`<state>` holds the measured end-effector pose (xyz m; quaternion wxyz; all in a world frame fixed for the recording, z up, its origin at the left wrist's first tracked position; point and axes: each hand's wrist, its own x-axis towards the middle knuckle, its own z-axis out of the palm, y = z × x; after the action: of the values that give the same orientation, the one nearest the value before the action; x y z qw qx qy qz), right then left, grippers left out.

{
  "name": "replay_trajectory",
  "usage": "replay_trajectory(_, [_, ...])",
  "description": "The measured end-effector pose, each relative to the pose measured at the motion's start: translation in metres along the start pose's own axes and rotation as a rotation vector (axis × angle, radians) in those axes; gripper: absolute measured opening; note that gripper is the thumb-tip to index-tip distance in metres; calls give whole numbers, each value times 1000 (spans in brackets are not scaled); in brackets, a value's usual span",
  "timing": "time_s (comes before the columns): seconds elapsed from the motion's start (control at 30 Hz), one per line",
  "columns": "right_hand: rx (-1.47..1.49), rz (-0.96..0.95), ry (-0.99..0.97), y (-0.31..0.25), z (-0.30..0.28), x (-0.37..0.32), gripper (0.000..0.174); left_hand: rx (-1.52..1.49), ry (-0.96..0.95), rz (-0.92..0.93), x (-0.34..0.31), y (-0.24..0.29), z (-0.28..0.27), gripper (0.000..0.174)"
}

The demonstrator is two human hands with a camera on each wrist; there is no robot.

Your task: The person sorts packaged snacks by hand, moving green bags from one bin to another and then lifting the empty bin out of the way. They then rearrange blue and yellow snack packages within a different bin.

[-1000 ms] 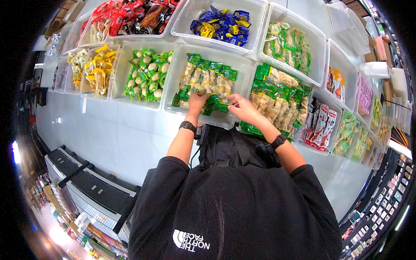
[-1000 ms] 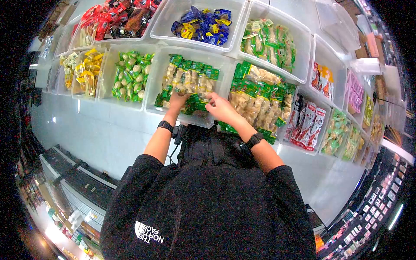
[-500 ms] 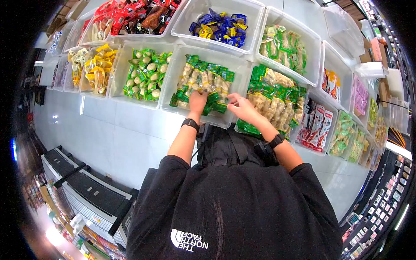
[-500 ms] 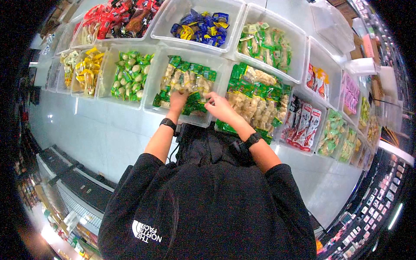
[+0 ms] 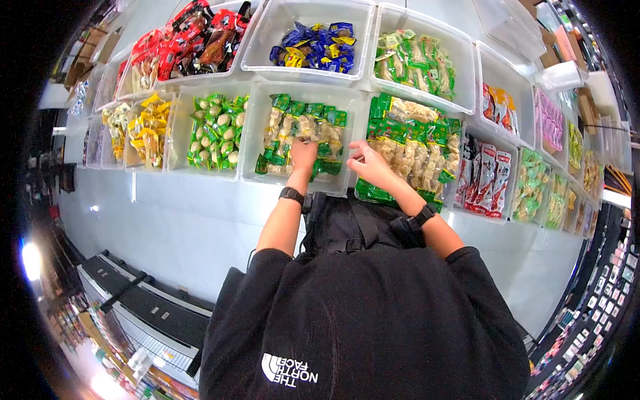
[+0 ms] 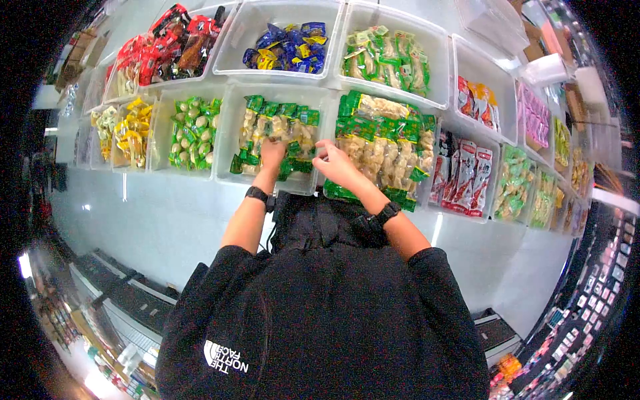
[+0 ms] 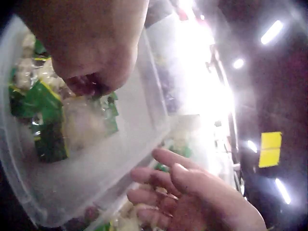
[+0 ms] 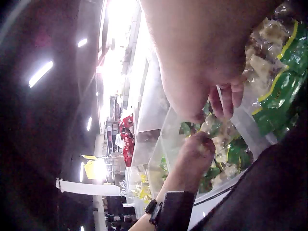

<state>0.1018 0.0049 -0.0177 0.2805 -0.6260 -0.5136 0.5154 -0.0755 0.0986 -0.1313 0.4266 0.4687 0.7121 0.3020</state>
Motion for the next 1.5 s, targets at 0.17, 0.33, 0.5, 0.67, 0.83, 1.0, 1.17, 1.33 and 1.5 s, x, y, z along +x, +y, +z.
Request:
replay_trajectory(0.17, [369, 53, 217, -1, 4, 17, 62, 131, -269, 434, -85, 134, -33, 26])
replay_trajectory(0.33, [857, 153, 243, -26, -26, -4, 49, 410, -346, 850, -133, 167, -33, 32])
replay_trajectory(0.5, [1307, 92, 105, -8, -52, -40, 28, 575, -624, 916, -149, 180, -26, 41])
replay_trajectory(0.67, [1016, 187, 323, 9, -64, -67, 24, 500, -914, 1333, -171, 174, 1, 47])
replay_trajectory(0.83, [875, 159, 528, 35, -92, -98, 26, 517, -1035, 1326, -169, 179, 9, 49])
replay_trajectory(1.0, [608, 104, 728, 66, -115, -104, 39, 472, -995, 1439, -164, 178, 30, 48])
replay_trajectory(1.17, [247, 168, 748, 72, -134, -100, 40, 476, -1010, 1581, -171, 176, 63, 48])
replay_trajectory(1.33, [-215, 127, 933, 66, -132, -102, 34, 566, -992, 1646, -173, 157, 79, 42])
replay_trajectory(1.5, [-505, 113, 1008, 61, -119, -106, 29, 435, -892, 1509, -157, 143, 55, 33])
